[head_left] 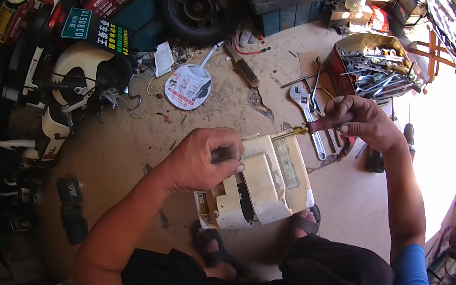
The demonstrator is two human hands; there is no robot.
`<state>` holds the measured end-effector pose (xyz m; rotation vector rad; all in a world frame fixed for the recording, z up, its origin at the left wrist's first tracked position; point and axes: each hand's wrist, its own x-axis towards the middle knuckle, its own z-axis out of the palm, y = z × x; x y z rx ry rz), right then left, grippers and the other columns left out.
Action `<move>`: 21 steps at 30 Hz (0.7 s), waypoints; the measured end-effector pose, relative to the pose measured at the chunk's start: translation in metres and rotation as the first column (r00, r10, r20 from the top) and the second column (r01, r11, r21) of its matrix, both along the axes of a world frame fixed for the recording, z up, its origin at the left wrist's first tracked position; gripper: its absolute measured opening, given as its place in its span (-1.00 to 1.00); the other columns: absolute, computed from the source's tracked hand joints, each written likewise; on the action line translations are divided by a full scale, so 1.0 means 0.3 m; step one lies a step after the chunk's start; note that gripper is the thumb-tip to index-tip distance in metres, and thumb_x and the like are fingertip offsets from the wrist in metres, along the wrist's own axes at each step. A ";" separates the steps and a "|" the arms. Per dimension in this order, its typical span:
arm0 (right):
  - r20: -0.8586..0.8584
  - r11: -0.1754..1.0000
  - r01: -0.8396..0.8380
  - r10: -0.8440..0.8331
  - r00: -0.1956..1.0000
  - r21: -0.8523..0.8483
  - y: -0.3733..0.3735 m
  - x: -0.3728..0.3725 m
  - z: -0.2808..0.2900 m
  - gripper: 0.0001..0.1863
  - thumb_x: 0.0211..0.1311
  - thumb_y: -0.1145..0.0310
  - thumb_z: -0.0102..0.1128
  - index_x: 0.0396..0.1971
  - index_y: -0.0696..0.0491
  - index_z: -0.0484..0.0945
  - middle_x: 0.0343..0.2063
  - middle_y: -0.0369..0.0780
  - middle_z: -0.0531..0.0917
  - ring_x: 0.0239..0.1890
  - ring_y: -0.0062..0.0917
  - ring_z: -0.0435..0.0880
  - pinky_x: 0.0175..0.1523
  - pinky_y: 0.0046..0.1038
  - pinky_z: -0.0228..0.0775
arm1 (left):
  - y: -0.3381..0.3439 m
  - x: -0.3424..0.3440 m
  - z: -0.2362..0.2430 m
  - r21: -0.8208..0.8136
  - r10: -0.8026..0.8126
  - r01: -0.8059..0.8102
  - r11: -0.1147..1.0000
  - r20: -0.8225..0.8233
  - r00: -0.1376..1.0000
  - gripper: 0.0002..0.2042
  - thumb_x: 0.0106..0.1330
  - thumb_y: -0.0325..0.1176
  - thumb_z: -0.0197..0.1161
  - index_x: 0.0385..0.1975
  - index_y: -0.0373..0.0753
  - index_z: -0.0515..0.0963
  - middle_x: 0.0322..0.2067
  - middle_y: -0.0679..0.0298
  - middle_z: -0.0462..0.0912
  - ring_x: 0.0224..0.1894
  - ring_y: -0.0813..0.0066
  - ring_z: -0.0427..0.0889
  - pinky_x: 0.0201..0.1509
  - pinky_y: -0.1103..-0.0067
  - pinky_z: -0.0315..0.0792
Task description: The person uses a screwdriver to pry open a plastic casing and then uses a drill to bore holes into the side of the housing.
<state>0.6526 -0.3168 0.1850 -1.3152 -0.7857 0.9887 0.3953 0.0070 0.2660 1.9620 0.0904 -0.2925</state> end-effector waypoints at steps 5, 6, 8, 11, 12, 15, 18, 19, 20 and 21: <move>-0.345 0.952 0.054 -0.162 0.924 -0.300 -0.001 0.022 0.042 -0.65 0.55 0.26 0.39 0.15 0.13 0.60 -0.12 -0.24 0.78 -0.16 -0.55 0.74 -0.07 -0.47 0.62 | 0.002 -0.016 0.003 0.021 0.020 -0.020 1.000 0.005 1.000 -0.79 0.24 -0.54 0.49 -0.42 -0.26 0.51 -0.26 0.33 0.71 -0.26 0.60 0.60 -0.15 0.56 0.48; -0.348 0.962 -0.040 -0.059 0.936 -0.271 -0.005 0.031 0.018 -0.59 0.56 0.22 0.39 0.21 0.13 0.59 -0.10 -0.24 0.79 -0.16 -0.56 0.74 -0.07 -0.47 0.61 | 0.000 -0.011 0.001 0.002 0.017 -0.017 1.000 -0.004 1.000 -0.79 0.24 -0.54 0.49 -0.42 -0.25 0.51 -0.26 0.34 0.71 -0.25 0.60 0.60 -0.14 0.57 0.48; -0.207 0.973 0.017 -0.066 0.976 -0.229 -0.012 0.009 -0.006 -0.50 0.55 0.17 0.40 0.30 0.12 0.55 -0.08 -0.24 0.78 -0.19 -0.58 0.74 -0.12 -0.47 0.61 | -0.001 -0.004 -0.001 -0.017 0.012 -0.012 1.000 -0.013 1.000 -0.79 0.25 -0.54 0.49 -0.42 -0.25 0.51 -0.26 0.34 0.71 -0.25 0.61 0.59 -0.14 0.57 0.48; -0.261 0.964 0.199 -0.241 0.935 -0.178 0.047 -0.060 0.071 -0.52 0.56 0.15 0.38 0.28 0.12 0.56 -0.08 -0.22 0.76 -0.20 -0.57 0.74 -0.17 -0.48 0.62 | 0.004 -0.016 -0.003 0.002 0.008 -0.008 1.000 -0.021 1.000 -0.80 0.25 -0.53 0.48 -0.42 -0.25 0.51 -0.26 0.34 0.70 -0.25 0.61 0.59 -0.14 0.57 0.47; -0.293 0.926 0.083 -0.201 0.935 -0.369 0.057 -0.025 0.105 -0.48 0.60 0.08 0.32 0.32 0.12 0.53 -0.02 -0.16 0.76 -0.11 -0.56 0.76 -0.12 -0.49 0.64 | 0.007 -0.027 -0.001 0.003 0.027 -0.026 1.000 -0.038 0.999 -0.80 0.26 -0.53 0.48 -0.42 -0.25 0.51 -0.26 0.35 0.70 -0.25 0.62 0.58 -0.14 0.58 0.47; -0.231 0.917 -0.032 -0.067 0.971 -0.397 -0.003 0.020 -0.025 -0.46 0.65 -0.03 0.23 0.29 0.14 0.56 -0.05 -0.12 0.77 -0.17 -0.56 0.79 -0.15 -0.52 0.66 | -0.001 -0.001 -0.003 -0.014 0.004 -0.004 1.000 -0.027 1.000 -0.80 0.26 -0.53 0.48 -0.42 -0.25 0.52 -0.26 0.36 0.70 -0.25 0.63 0.57 -0.14 0.59 0.46; 0.224 0.992 0.119 -0.128 0.966 0.052 0.000 -0.037 -0.039 -0.41 0.69 -0.14 0.09 0.18 0.16 0.61 -0.20 -0.14 0.78 -0.39 -0.56 0.76 -0.26 -0.54 0.64 | 0.010 -0.004 -0.009 -0.016 0.003 -0.003 1.000 -0.028 1.000 -0.81 0.26 -0.53 0.49 -0.40 -0.25 0.53 -0.26 0.37 0.70 -0.26 0.64 0.55 -0.15 0.60 0.45; -0.044 0.981 0.147 -0.154 0.987 -0.125 0.021 -0.043 0.040 -0.54 0.65 0.00 0.20 0.10 0.14 0.63 -0.16 -0.16 0.78 -0.35 -0.60 0.74 -0.26 -0.56 0.62 | 0.015 -0.014 -0.007 0.000 0.013 -0.013 1.000 -0.034 0.999 -0.82 0.27 -0.52 0.49 -0.39 -0.25 0.54 -0.26 0.38 0.70 -0.27 0.65 0.54 -0.16 0.60 0.44; -0.300 0.946 0.119 -0.213 0.930 -0.302 0.042 -0.042 0.076 -0.67 0.62 0.14 0.31 0.03 0.13 0.64 -0.11 -0.19 0.78 -0.32 -0.63 0.71 -0.26 -0.58 0.60 | 0.018 -0.027 -0.011 0.004 0.022 -0.021 1.000 -0.045 0.999 -0.82 0.27 -0.52 0.49 -0.39 -0.25 0.54 -0.26 0.38 0.70 -0.27 0.65 0.54 -0.16 0.60 0.44; -0.342 0.921 0.075 -0.217 0.914 -0.383 0.011 0.003 0.053 -0.73 0.57 0.25 0.37 0.04 0.12 0.63 -0.03 -0.18 0.76 -0.21 -0.64 0.74 -0.20 -0.60 0.61 | 0.016 -0.016 -0.009 -0.012 0.007 -0.007 1.000 -0.026 1.000 -0.83 0.26 -0.52 0.49 -0.38 -0.26 0.56 -0.26 0.39 0.70 -0.29 0.66 0.51 -0.18 0.61 0.42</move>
